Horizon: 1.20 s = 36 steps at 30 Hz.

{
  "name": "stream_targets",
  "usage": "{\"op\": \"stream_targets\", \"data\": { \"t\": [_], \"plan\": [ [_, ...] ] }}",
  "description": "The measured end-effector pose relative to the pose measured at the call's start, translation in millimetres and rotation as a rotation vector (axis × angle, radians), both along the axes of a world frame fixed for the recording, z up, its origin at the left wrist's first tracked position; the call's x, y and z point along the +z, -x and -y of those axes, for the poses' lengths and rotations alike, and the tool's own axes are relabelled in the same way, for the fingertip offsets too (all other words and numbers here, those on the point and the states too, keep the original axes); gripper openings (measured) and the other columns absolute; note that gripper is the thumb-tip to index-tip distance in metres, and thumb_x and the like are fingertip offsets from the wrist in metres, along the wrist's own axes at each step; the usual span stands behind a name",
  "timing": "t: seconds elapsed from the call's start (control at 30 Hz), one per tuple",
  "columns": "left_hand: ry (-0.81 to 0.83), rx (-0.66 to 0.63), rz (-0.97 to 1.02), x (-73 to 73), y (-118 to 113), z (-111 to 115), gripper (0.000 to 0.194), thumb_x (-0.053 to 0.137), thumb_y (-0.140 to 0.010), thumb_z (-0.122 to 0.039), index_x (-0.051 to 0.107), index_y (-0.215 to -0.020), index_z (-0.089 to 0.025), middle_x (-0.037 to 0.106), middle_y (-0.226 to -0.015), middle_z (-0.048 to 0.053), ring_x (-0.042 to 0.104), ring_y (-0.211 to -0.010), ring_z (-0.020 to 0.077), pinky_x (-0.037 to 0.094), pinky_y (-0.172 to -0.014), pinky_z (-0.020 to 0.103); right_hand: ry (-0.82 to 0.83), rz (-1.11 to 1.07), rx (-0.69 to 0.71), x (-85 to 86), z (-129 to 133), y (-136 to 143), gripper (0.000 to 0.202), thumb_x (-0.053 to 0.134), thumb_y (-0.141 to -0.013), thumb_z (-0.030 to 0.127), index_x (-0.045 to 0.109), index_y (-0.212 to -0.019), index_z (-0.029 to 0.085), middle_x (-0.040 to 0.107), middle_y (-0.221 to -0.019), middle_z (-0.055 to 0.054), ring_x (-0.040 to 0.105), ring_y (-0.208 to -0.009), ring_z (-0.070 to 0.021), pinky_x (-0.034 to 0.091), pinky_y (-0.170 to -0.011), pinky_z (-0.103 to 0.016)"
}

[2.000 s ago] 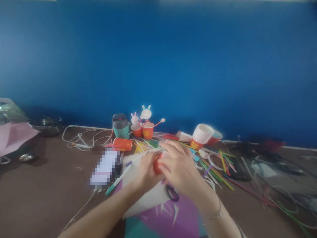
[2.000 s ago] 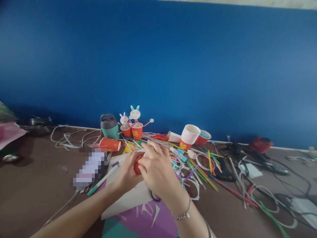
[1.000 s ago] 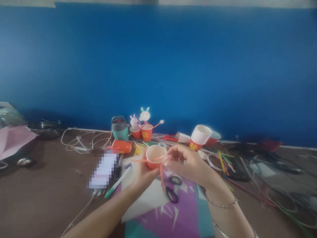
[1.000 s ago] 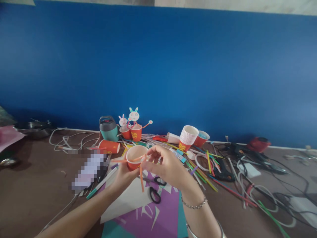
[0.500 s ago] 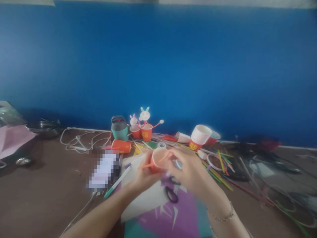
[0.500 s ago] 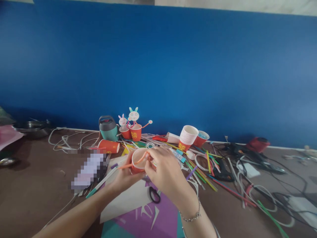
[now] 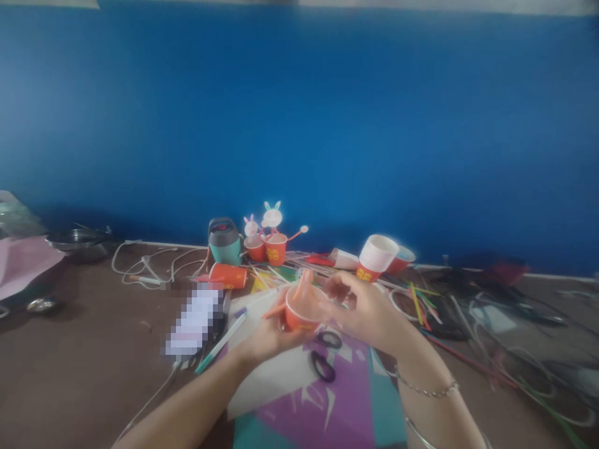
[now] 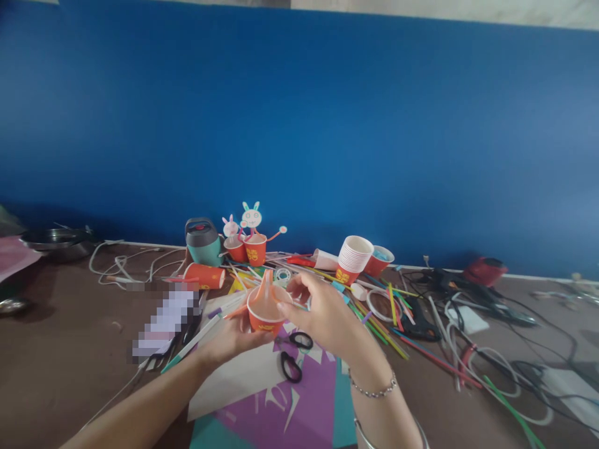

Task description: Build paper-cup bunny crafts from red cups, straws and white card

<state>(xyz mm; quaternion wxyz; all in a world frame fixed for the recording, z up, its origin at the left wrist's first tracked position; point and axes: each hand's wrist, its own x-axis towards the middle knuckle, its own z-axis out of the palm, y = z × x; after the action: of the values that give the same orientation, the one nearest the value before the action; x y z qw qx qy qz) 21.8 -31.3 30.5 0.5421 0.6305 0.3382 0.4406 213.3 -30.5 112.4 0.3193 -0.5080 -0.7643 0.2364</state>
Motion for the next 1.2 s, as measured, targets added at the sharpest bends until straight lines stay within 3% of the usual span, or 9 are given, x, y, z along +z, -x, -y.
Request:
{"op": "stream_targets", "data": {
  "t": [0.27, 0.43, 0.57, 0.67, 0.8, 0.97, 1.2],
  "plan": [
    [-0.042, 0.012, 0.022, -1.0, 0.5, -2.6, 0.052, 0.074, -0.071, -0.037, 0.060, -0.117, -0.017, 0.063, -0.121, 0.013, 0.060, -0.109, 0.0292, 0.051, -0.091, 0.042, 0.241, 0.006, 0.065, 3.7, 1.0, -13.3, 0.010, 0.062, -0.074, 0.019, 0.068, -0.081, 0.019, 0.069, -0.075, -0.002, 0.061, -0.063, -0.0148, 0.047, -0.055, -0.026],
    [-0.105, -0.047, -0.037, 1.4, 6.1, -4.1, 0.050, 0.072, -0.073, -0.031, 0.059, -0.120, -0.019, 0.063, -0.123, 0.012, 0.060, -0.111, 0.0293, 0.051, -0.093, 0.045, 0.404, -0.237, 0.083, 2.5, -3.2, -15.3, 0.036, 0.065, -0.072, 0.018, 0.065, -0.108, 0.019, 0.069, -0.082, -0.003, 0.064, -0.070, -0.0154, 0.051, -0.058, -0.026],
    [-0.164, -0.104, -0.041, 0.9, 9.3, -5.6, 0.049, 0.071, -0.075, -0.030, 0.059, -0.122, -0.021, 0.062, -0.125, 0.012, 0.058, -0.115, 0.0292, 0.048, -0.097, 0.047, 0.479, -0.380, 0.082, 4.3, -6.4, -8.7, 0.037, 0.070, -0.069, 0.023, 0.065, -0.106, 0.016, 0.070, -0.088, -0.006, 0.066, -0.078, -0.0179, 0.054, -0.063, -0.029],
    [-0.047, -0.181, 0.006, -4.3, 12.1, -8.3, 0.056, 0.072, -0.074, -0.034, 0.056, -0.126, -0.022, 0.063, -0.123, 0.012, 0.060, -0.111, 0.0292, 0.050, -0.093, 0.046, 0.533, -0.446, 0.115, 4.7, -7.9, -2.6, 0.037, 0.072, -0.067, 0.025, 0.065, -0.102, 0.016, 0.070, -0.084, -0.006, 0.066, -0.075, -0.0179, 0.054, -0.060, -0.029],
    [0.163, -0.323, 0.074, -10.0, 17.5, -12.4, 0.063, 0.076, -0.069, -0.041, 0.057, -0.125, -0.020, 0.068, -0.106, 0.010, 0.065, -0.092, 0.0272, 0.054, -0.070, 0.035, 0.598, -0.523, 0.127, 3.0, -9.6, 1.6, 0.037, 0.073, -0.065, 0.022, 0.065, -0.100, 0.017, 0.067, -0.075, -0.001, 0.062, -0.059, -0.0126, 0.050, -0.051, -0.025],
    [0.170, -0.398, 0.128, -9.7, 19.1, -15.5, 0.068, 0.080, -0.063, -0.042, 0.058, -0.123, -0.020, 0.067, -0.110, 0.011, 0.062, -0.099, 0.0286, 0.050, -0.076, 0.034, 0.621, -0.618, 0.101, -1.0, -11.1, 6.8, 0.039, 0.073, -0.067, 0.021, 0.061, -0.103, 0.016, 0.063, -0.068, 0.003, 0.056, -0.047, -0.0076, 0.044, -0.045, -0.021],
    [0.166, -0.396, 0.127, -13.6, 15.7, -16.4, 0.069, 0.084, -0.058, -0.041, 0.059, -0.117, -0.016, 0.066, -0.095, 0.010, 0.062, -0.083, 0.0228, 0.049, -0.076, 0.034, 0.633, -0.641, 0.084, -5.4, -12.1, 19.3, 0.035, 0.071, -0.068, 0.020, 0.057, -0.100, 0.016, 0.064, -0.063, 0.004, 0.060, -0.050, -0.0096, 0.048, -0.048, -0.021]
  ]
}}
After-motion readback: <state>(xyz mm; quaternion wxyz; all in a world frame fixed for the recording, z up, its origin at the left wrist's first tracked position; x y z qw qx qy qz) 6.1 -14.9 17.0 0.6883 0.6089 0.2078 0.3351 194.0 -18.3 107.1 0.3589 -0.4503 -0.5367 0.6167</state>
